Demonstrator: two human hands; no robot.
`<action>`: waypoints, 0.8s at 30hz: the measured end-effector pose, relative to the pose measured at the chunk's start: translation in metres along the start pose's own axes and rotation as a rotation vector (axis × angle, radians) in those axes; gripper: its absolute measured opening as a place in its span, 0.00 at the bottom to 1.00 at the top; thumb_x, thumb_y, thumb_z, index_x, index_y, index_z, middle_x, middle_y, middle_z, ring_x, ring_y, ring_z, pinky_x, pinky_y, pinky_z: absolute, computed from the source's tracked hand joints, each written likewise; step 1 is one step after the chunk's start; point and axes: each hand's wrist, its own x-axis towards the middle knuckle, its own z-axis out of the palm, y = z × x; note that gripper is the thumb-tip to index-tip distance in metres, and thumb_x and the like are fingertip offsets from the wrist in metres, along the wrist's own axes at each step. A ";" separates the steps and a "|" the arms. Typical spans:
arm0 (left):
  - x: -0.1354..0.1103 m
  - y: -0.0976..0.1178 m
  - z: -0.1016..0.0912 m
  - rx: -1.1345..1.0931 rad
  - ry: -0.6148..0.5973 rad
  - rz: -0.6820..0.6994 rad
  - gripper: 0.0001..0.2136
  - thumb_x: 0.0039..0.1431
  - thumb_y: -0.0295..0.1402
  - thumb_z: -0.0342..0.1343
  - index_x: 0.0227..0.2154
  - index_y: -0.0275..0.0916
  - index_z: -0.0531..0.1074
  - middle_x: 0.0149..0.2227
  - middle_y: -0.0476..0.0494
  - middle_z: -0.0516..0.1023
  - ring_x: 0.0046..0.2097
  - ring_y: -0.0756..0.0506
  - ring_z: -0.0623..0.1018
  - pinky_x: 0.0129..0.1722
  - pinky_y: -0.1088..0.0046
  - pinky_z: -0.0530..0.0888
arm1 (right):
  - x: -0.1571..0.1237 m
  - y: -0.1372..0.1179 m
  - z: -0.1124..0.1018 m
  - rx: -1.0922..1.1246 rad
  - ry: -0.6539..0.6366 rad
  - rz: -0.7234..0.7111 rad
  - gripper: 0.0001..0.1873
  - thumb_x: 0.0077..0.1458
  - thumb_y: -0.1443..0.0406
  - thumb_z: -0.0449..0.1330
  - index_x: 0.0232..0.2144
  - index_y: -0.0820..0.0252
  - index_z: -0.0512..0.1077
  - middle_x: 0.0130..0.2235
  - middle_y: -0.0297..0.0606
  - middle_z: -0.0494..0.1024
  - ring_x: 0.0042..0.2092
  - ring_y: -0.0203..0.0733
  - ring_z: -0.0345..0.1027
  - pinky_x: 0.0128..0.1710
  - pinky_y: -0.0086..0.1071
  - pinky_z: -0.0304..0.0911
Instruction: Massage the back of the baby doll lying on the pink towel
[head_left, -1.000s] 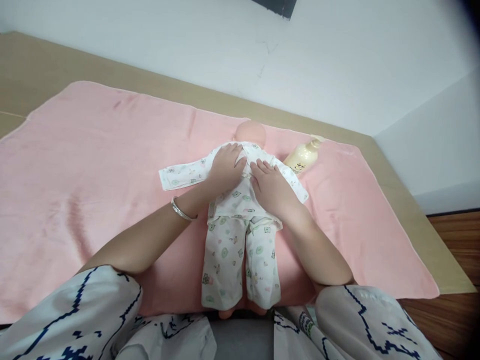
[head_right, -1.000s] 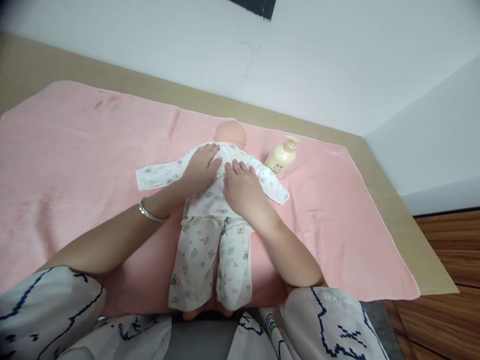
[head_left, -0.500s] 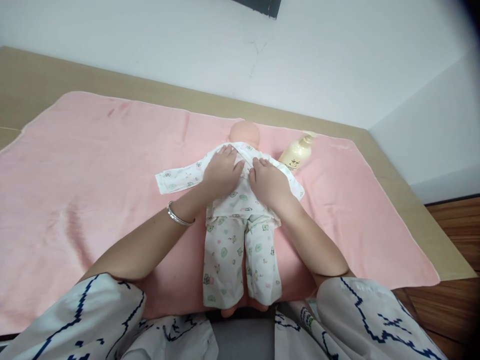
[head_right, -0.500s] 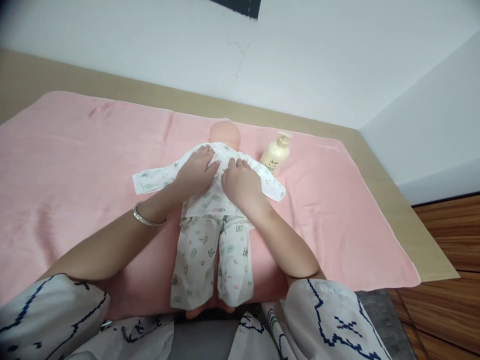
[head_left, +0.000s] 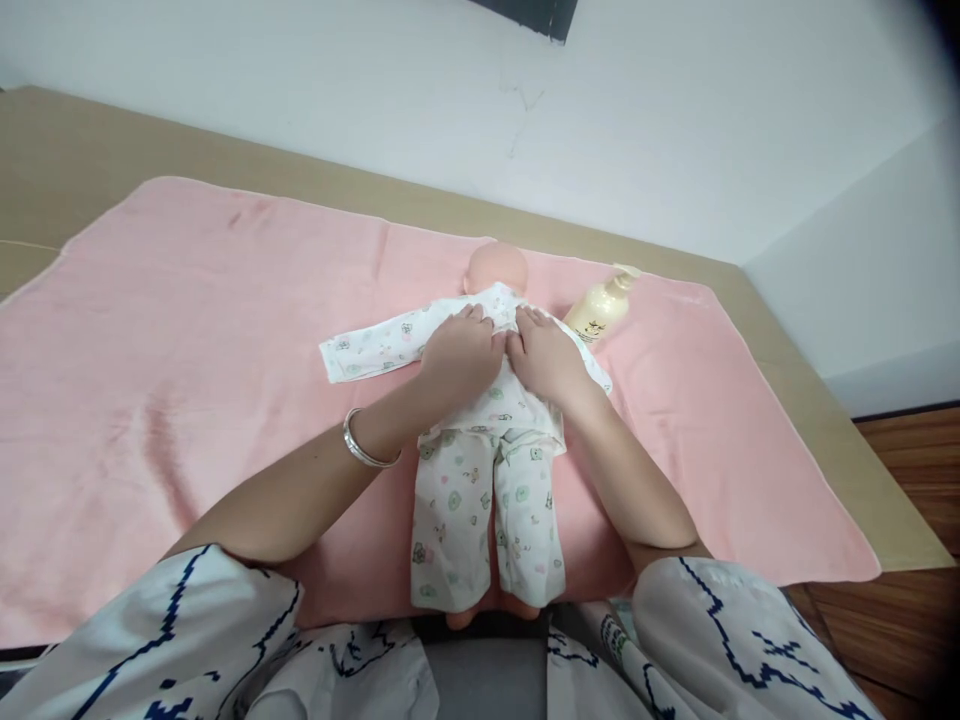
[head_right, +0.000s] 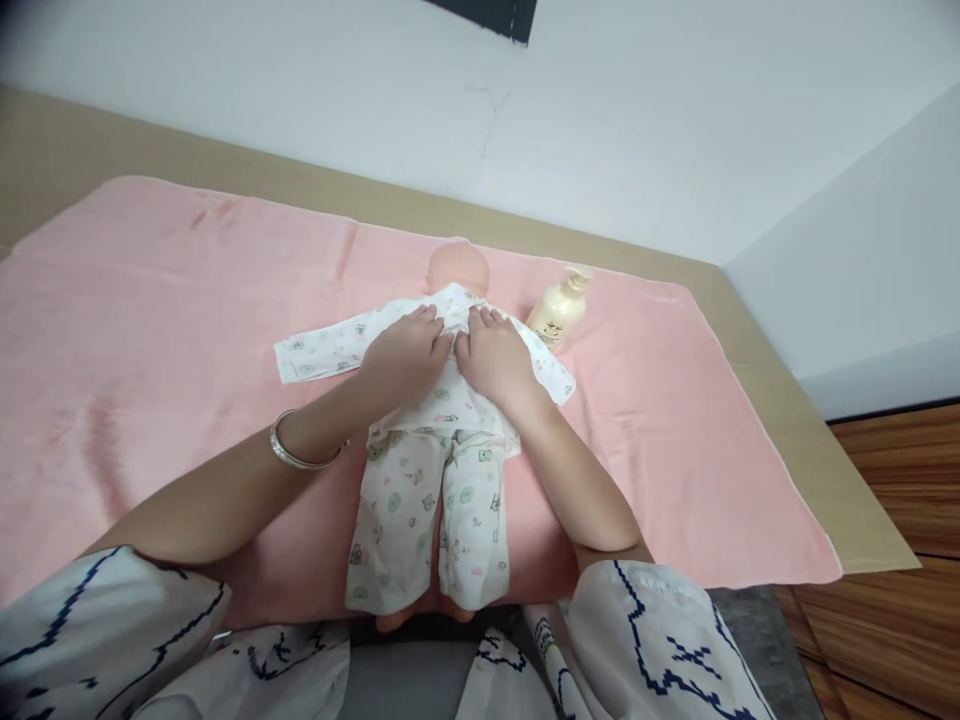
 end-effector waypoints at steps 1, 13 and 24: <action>0.004 -0.005 0.001 -0.022 -0.002 -0.023 0.16 0.68 0.31 0.42 0.35 0.37 0.77 0.42 0.32 0.81 0.53 0.34 0.79 0.59 0.50 0.76 | -0.006 -0.006 -0.004 -0.022 0.006 0.011 0.25 0.67 0.65 0.44 0.58 0.72 0.70 0.60 0.57 0.76 0.63 0.60 0.67 0.63 0.49 0.62; 0.005 -0.027 0.045 -0.151 0.215 -0.040 0.26 0.72 0.41 0.39 0.59 0.26 0.68 0.65 0.22 0.69 0.71 0.31 0.62 0.72 0.46 0.58 | 0.019 0.020 0.020 0.110 0.006 0.010 0.35 0.71 0.56 0.42 0.71 0.75 0.53 0.73 0.56 0.56 0.75 0.58 0.46 0.74 0.53 0.42; -0.011 0.004 0.017 0.113 0.096 0.028 0.21 0.72 0.30 0.42 0.59 0.26 0.71 0.63 0.26 0.73 0.66 0.33 0.70 0.67 0.52 0.67 | 0.023 0.030 0.028 0.152 0.046 -0.007 0.35 0.68 0.58 0.45 0.70 0.73 0.55 0.73 0.55 0.55 0.75 0.57 0.46 0.74 0.54 0.43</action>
